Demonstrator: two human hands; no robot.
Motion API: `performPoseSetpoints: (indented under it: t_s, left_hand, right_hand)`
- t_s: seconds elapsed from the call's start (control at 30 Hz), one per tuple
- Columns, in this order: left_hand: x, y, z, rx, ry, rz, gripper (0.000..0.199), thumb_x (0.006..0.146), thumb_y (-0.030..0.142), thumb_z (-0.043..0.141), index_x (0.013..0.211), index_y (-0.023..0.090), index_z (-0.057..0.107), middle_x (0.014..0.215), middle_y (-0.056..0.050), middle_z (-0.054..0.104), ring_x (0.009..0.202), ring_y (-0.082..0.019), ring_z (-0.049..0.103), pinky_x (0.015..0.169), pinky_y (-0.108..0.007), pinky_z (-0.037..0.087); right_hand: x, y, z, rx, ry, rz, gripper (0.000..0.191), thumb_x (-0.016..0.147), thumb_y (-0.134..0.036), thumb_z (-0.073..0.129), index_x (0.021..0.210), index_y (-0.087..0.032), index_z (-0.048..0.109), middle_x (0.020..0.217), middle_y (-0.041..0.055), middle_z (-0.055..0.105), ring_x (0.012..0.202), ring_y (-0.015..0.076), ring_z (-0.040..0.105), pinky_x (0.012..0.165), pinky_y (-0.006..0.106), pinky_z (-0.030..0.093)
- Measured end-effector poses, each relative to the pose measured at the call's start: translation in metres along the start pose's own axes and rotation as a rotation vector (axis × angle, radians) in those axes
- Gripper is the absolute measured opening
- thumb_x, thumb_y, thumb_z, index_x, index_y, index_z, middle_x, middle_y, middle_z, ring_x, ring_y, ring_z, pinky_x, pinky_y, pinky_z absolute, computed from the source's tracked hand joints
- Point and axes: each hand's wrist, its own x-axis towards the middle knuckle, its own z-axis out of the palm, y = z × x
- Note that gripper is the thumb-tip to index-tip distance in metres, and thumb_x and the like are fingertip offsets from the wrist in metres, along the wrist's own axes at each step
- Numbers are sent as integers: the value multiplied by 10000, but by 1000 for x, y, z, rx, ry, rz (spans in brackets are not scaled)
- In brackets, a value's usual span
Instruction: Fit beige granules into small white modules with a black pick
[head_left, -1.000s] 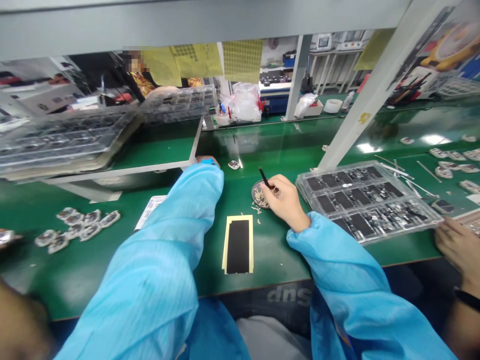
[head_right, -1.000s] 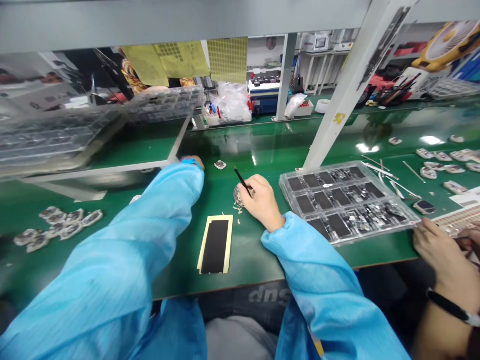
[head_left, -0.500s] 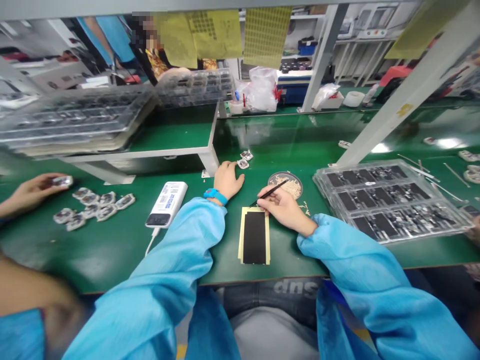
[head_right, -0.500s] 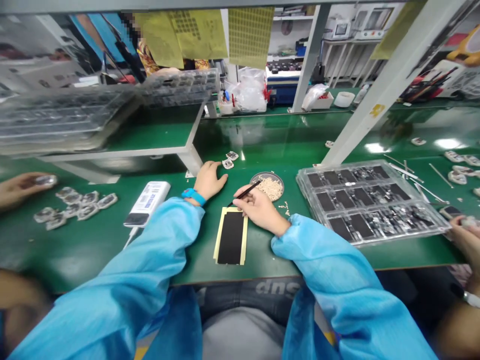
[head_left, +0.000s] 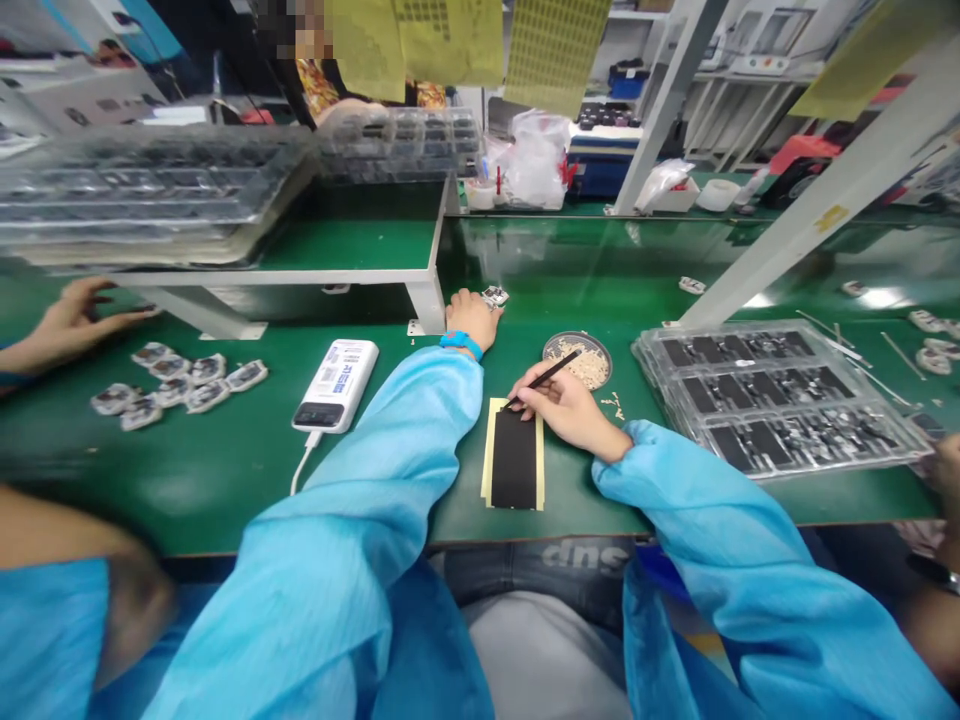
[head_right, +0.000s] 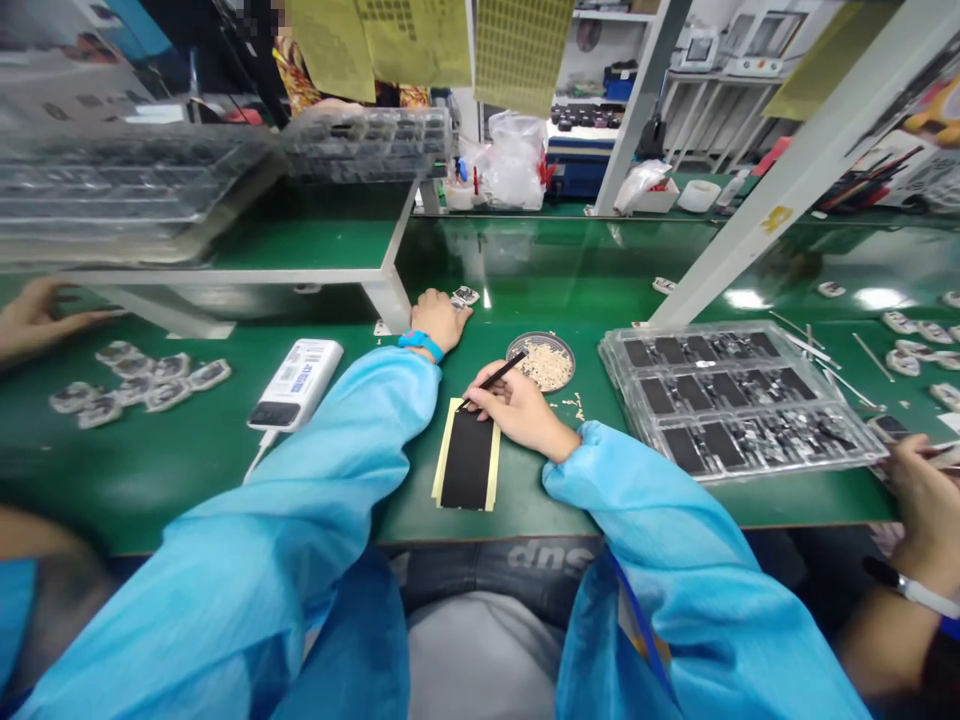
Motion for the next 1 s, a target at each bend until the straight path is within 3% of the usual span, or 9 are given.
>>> performPoseSetpoints:
  t_s: [0.07, 0.13, 0.27, 0.37, 0.47, 0.6, 0.77, 0.87, 1.0]
  left_hand:
    - [3, -1, -4, -25, 17, 4, 511, 926, 483, 535, 1149, 29, 605, 1251, -277, 548, 1228, -407, 481, 1012, -505, 407]
    - [1, 1, -10, -205, 60, -9, 490, 916, 534, 553, 1070, 74, 623, 1158, -229, 615, 1155, -347, 555, 997, -457, 433]
    - [-28, 6, -27, -968, 15, -175, 436, 862, 527, 654, 1025, 131, 570, 970, -109, 700, 800, -172, 665, 749, -293, 514]
    - [-64, 1, -42, -1283, -70, -315, 502, 747, 331, 803, 1110, 130, 522, 942, -84, 719, 680, -110, 651, 585, -192, 453]
    - [-92, -14, -56, -1347, -191, -354, 610, 723, 302, 817, 1243, 147, 539, 932, -71, 718, 688, -96, 646, 529, -148, 400]
    - [-108, -26, -72, -1381, -372, -349, 550, 751, 265, 760, 1267, 168, 595, 950, -65, 701, 702, -100, 656, 563, -159, 454]
    - [-116, -15, -87, -1514, -329, -393, 754, 707, 151, 739, 1393, 251, 443, 911, -14, 672, 816, -166, 714, 700, -232, 557]
    - [-121, -9, -92, -1530, -376, -382, 599, 730, 207, 755, 1289, 212, 540, 896, -19, 667, 844, -165, 708, 769, -268, 573]
    - [-124, -9, -87, -1293, -368, -274, 381, 785, 285, 737, 1127, 134, 664, 886, -60, 702, 783, -132, 667, 732, -234, 542]
  right_hand:
    - [0, 2, 2, 5, -5, 6, 347, 812, -382, 766, 938, -172, 520, 881, 39, 660, 767, 131, 684, 626, 241, 583]
    - [1, 5, 4, 0, -6, 10, 349, 798, -368, 778, 931, -175, 519, 868, 31, 656, 752, 126, 680, 624, 239, 583]
    - [2, 11, 6, -39, 29, 22, 349, 810, -386, 761, 948, -181, 515, 849, 23, 642, 748, 136, 685, 593, 238, 581]
    - [3, 15, 7, -62, 86, 26, 347, 826, -396, 744, 976, -185, 512, 855, 20, 630, 768, 149, 699, 585, 238, 590]
    - [2, 16, 7, -70, 122, 43, 344, 834, -394, 740, 979, -185, 509, 831, 9, 613, 756, 148, 704, 584, 231, 595]
    - [1, 15, 7, -92, 138, 42, 334, 837, -394, 739, 970, -184, 516, 831, 9, 601, 742, 145, 698, 570, 229, 595]
    - [-1, 16, 7, -150, 132, 39, 299, 860, -385, 721, 992, -194, 533, 865, 20, 618, 764, 154, 696, 591, 254, 606]
    - [-3, 16, 6, -195, 127, 55, 283, 866, -383, 716, 991, -200, 541, 876, 24, 627, 762, 156, 694, 588, 261, 605]
    - [-3, 14, 6, -185, 128, 78, 283, 861, -386, 721, 977, -197, 545, 876, 33, 644, 764, 152, 693, 591, 252, 598]
